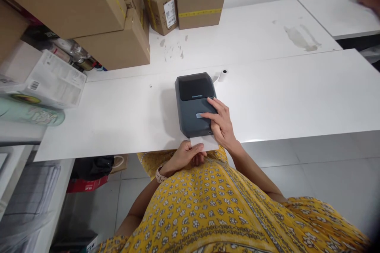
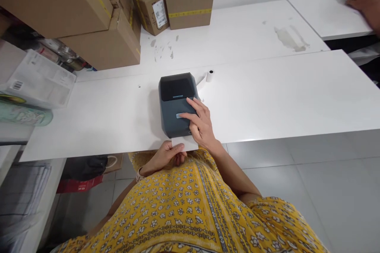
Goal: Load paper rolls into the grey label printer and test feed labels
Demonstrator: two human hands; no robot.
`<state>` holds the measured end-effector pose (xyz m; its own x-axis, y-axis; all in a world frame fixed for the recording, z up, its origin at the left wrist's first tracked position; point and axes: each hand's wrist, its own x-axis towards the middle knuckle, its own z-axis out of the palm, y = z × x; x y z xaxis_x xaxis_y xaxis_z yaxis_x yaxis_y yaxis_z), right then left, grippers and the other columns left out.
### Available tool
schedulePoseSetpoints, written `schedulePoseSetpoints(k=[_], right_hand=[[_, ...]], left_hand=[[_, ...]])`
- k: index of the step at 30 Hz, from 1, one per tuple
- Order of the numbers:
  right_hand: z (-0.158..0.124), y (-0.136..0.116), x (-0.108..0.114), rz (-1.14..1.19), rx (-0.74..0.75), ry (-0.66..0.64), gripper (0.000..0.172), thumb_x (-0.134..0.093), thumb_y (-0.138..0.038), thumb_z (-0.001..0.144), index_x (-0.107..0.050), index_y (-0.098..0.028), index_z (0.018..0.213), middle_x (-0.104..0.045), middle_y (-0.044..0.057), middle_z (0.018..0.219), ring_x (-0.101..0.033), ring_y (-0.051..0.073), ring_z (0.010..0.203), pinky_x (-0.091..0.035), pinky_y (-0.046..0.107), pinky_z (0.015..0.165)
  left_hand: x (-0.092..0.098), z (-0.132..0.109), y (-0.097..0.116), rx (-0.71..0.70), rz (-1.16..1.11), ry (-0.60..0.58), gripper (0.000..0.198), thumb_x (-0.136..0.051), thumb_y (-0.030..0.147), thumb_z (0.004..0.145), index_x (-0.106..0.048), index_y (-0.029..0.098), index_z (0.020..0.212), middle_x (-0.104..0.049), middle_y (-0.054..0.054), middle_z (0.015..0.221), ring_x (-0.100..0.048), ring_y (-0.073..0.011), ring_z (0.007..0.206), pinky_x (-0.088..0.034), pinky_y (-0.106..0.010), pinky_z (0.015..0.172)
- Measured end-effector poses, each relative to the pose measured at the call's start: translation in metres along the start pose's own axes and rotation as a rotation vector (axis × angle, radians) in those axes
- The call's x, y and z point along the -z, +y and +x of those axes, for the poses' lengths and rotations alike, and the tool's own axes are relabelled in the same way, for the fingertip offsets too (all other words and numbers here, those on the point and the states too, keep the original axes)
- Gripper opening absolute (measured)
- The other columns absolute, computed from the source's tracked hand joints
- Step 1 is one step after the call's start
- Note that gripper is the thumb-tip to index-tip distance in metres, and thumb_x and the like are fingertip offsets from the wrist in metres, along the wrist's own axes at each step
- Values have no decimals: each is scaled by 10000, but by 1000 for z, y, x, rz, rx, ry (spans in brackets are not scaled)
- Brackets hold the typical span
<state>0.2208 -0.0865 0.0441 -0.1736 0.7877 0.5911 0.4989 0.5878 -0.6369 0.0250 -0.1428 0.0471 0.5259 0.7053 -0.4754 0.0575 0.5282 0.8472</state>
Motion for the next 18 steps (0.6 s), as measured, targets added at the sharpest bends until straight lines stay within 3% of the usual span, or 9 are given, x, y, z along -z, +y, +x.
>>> schedulePoseSetpoints(k=[3, 6, 9, 13, 16, 18], right_hand=[[0, -2, 5, 2, -46, -66, 366, -404, -331, 1076, -702, -383, 1282, -513, -67, 1648, -420, 301, 1558, -382, 631, 1255], [4, -10, 12, -67, -57, -114, 294, -519, -481, 1049, -716, -395, 1248, -510, -91, 1653, -420, 326, 1561, -199, 660, 1333], [15, -16, 15, -125, -61, -168, 245, -577, -543, 1031, -729, -401, 1159, -527, -115, 1637, -364, 326, 1601, 8, 657, 1363], [21, -11, 14, -147, -8, -229, 222, -596, -535, 1033, -734, -366, 1074, -581, -92, 1596, -339, 340, 1618, 26, 689, 1349], [7, -1, 13, -135, -12, -199, 255, -579, -540, 1038, -725, -398, 1191, -496, -94, 1665, -305, 361, 1630, -27, 732, 1331], [-11, 4, 12, -69, -64, -122, 360, -554, -546, 1042, -648, -438, 1372, -364, -93, 1743, -261, 365, 1646, -121, 737, 1322]], left_hand=[[10, -7, 7, 6, 108, -73, 606, -629, 737, 899, -756, 166, 737, -707, -46, 610, -617, -126, 516, -478, -254, 561], [29, -21, 19, -21, 216, -32, 551, -620, 670, 938, -749, 175, 731, -707, -43, 623, -618, -123, 524, -469, -244, 546], [49, -33, 29, -135, 229, 173, 481, -640, 610, 946, -735, 182, 748, -690, -23, 629, -593, -113, 516, -461, -236, 523], [57, -33, 33, -404, 228, 590, 404, -616, 523, 996, -738, 192, 796, -707, -23, 698, -619, -127, 597, -504, -251, 582], [45, -21, 28, -530, 273, 742, 372, -578, 522, 1029, -768, 216, 1122, -803, -91, 1142, -744, -215, 1025, -601, -335, 860], [34, -13, 22, -542, 301, 682, 476, -543, 529, 1051, -647, 261, 1430, -634, -95, 1545, -595, -262, 1424, -507, -428, 1162]])
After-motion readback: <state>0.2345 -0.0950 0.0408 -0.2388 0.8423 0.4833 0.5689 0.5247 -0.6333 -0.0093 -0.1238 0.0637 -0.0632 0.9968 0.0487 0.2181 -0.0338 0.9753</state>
